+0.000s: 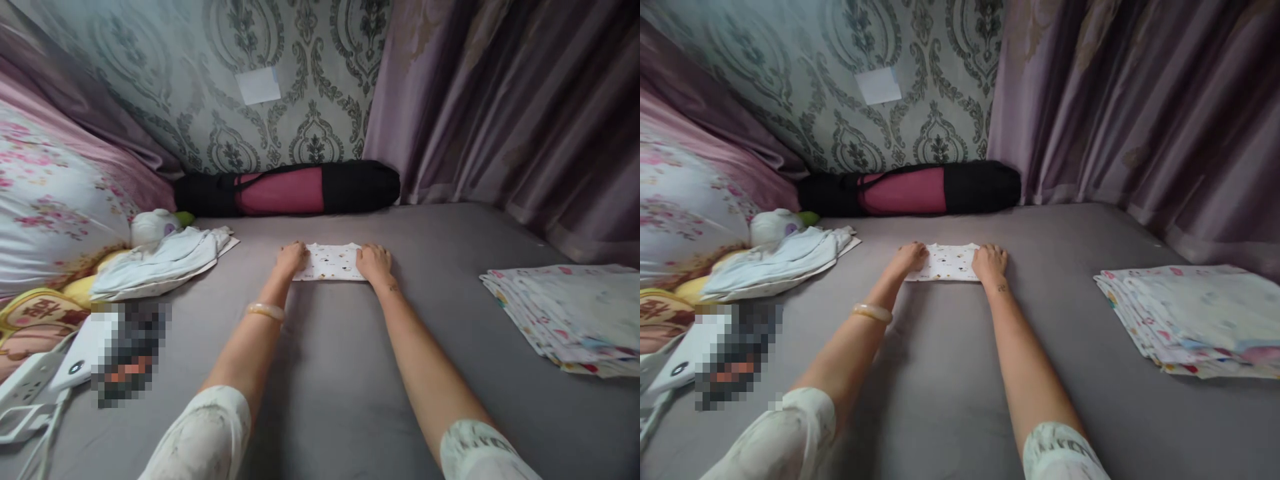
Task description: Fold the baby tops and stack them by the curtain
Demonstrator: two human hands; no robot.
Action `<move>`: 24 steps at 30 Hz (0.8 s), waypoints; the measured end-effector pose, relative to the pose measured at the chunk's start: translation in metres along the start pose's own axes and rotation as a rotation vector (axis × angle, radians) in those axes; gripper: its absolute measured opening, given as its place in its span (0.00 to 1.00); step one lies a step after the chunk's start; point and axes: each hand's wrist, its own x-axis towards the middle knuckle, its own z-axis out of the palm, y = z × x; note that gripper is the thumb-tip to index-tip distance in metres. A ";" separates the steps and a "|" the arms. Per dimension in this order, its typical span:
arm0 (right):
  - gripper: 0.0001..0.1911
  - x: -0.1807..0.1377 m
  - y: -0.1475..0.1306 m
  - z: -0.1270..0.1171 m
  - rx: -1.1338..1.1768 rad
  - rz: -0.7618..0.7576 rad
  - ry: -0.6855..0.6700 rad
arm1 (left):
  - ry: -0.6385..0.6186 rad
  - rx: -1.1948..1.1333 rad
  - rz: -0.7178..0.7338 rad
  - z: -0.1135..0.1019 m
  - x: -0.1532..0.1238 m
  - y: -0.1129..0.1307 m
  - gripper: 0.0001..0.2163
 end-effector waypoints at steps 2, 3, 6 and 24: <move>0.22 0.004 0.005 0.000 0.006 0.004 -0.003 | -0.069 0.013 0.010 -0.013 0.015 -0.006 0.16; 0.22 0.006 0.007 0.001 0.008 0.008 -0.008 | -0.102 0.016 0.017 -0.018 0.023 -0.008 0.15; 0.22 0.010 0.012 0.002 0.006 0.008 -0.009 | -0.213 0.026 0.051 -0.029 0.044 -0.013 0.14; 0.22 0.021 0.020 0.005 -0.058 0.004 -0.109 | -0.306 -0.027 0.120 -0.033 0.071 -0.017 0.18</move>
